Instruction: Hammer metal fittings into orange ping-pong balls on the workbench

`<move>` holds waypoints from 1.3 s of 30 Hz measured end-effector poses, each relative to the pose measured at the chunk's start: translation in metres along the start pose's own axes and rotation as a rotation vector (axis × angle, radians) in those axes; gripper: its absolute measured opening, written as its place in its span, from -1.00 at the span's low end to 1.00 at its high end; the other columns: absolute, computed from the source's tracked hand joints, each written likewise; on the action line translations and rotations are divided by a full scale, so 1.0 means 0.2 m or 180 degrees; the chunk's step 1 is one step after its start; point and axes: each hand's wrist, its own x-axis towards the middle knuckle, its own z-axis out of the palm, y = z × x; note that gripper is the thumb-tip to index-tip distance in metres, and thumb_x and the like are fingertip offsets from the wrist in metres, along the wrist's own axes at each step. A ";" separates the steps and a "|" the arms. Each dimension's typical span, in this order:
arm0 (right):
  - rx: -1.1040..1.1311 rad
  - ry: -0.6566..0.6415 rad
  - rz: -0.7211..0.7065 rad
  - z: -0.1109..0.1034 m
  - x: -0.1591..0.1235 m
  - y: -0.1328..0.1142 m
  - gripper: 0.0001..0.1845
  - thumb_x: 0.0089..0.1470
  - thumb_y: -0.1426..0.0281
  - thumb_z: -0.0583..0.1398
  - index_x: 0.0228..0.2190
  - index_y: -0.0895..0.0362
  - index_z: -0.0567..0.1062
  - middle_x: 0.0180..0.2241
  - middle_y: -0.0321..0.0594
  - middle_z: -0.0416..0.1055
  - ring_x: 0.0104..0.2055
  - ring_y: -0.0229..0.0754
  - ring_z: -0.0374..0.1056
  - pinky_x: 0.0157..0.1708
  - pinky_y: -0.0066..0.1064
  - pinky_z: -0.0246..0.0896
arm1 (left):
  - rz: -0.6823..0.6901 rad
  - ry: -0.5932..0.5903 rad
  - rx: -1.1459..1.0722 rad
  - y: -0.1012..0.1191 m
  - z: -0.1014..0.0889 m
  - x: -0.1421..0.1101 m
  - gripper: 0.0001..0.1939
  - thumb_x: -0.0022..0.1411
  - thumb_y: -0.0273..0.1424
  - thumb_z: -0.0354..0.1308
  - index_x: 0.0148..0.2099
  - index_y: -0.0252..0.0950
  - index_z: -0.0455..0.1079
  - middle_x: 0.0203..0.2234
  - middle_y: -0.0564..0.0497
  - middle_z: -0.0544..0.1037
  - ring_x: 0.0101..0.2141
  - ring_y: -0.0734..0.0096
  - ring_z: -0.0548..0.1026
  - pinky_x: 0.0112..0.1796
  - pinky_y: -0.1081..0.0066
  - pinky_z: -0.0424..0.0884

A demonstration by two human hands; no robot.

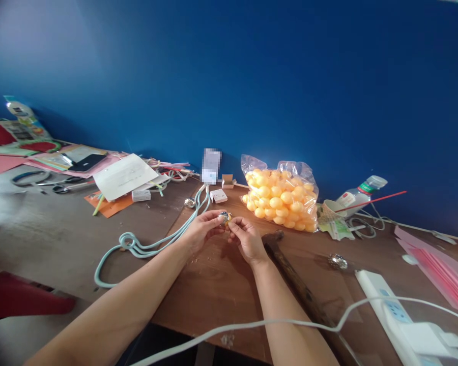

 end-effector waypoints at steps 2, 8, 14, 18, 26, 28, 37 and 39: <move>0.0002 -0.0021 0.0006 0.00 0.00 0.00 -0.74 -0.16 0.25 0.40 -0.48 0.11 0.47 -0.48 -0.34 0.38 -0.55 -0.40 0.13 -0.58 -0.55 0.17 | 0.0002 -0.0009 0.0026 0.00 0.00 0.00 -0.61 -0.02 -0.33 0.39 -0.13 -0.38 0.49 -0.26 -0.09 0.56 -0.37 0.48 0.52 -0.31 0.47 0.44; -0.0053 -0.0093 0.0059 -0.01 0.00 -0.01 -0.75 -0.14 0.26 0.39 -0.48 0.11 0.48 -0.49 -0.33 0.36 -0.55 -0.38 0.13 -0.58 -0.54 0.18 | 0.0004 -0.0031 0.0047 0.00 -0.01 0.00 -0.63 -0.01 -0.34 0.38 -0.14 -0.38 0.49 -0.27 -0.08 0.56 -0.38 0.49 0.52 -0.29 0.45 0.44; 0.0021 -0.0074 0.0041 -0.01 0.00 0.00 -0.74 -0.14 0.25 0.39 -0.48 0.11 0.47 -0.48 -0.34 0.34 -0.55 -0.39 0.12 -0.58 -0.55 0.18 | -0.0001 -0.0011 0.0036 0.00 0.00 0.00 -0.62 -0.02 -0.33 0.39 -0.14 -0.37 0.49 -0.28 -0.08 0.55 -0.38 0.48 0.51 -0.31 0.46 0.43; 0.0045 -0.0054 0.0056 -0.01 0.00 -0.01 -0.74 -0.15 0.25 0.40 -0.48 0.11 0.47 -0.48 -0.34 0.35 -0.55 -0.40 0.11 -0.58 -0.55 0.19 | -0.0015 -0.0031 0.0054 0.00 0.00 0.00 -0.62 -0.01 -0.33 0.39 -0.14 -0.38 0.49 -0.29 -0.07 0.54 -0.38 0.49 0.51 -0.32 0.47 0.43; -0.0020 -0.0094 0.0076 -0.01 0.00 -0.01 -0.75 -0.15 0.26 0.40 -0.48 0.11 0.48 -0.49 -0.34 0.37 -0.55 -0.39 0.13 -0.57 -0.54 0.18 | -0.0014 -0.0026 0.0079 0.01 0.00 -0.01 -0.60 -0.02 -0.32 0.39 -0.13 -0.40 0.48 -0.30 -0.08 0.55 -0.39 0.47 0.51 -0.32 0.45 0.42; -0.0030 -0.0080 0.0074 -0.02 0.00 -0.01 -0.75 -0.15 0.26 0.40 -0.48 0.11 0.48 -0.49 -0.34 0.37 -0.55 -0.39 0.13 -0.57 -0.53 0.19 | 0.0001 -0.0015 0.0106 0.01 0.01 -0.01 -0.59 -0.03 -0.31 0.39 -0.13 -0.40 0.48 -0.31 -0.08 0.55 -0.39 0.47 0.51 -0.32 0.45 0.41; -0.0074 -0.0046 0.0103 -0.01 0.00 -0.01 -0.71 -0.18 0.22 0.41 -0.51 0.12 0.48 -0.50 -0.32 0.36 -0.57 -0.38 0.11 -0.59 -0.51 0.18 | 0.0104 0.0036 0.0207 0.01 0.01 -0.01 -0.57 -0.04 -0.30 0.40 -0.13 -0.41 0.47 -0.35 -0.09 0.55 -0.39 0.45 0.50 -0.32 0.42 0.41; -0.0057 -0.0050 0.0110 -0.01 0.00 -0.01 -0.71 -0.19 0.22 0.41 -0.51 0.12 0.48 -0.50 -0.33 0.36 -0.57 -0.39 0.10 -0.59 -0.51 0.18 | 0.0100 0.0061 0.0213 0.01 0.01 -0.01 -0.57 -0.04 -0.30 0.40 -0.13 -0.41 0.48 -0.35 -0.09 0.54 -0.39 0.45 0.50 -0.32 0.42 0.41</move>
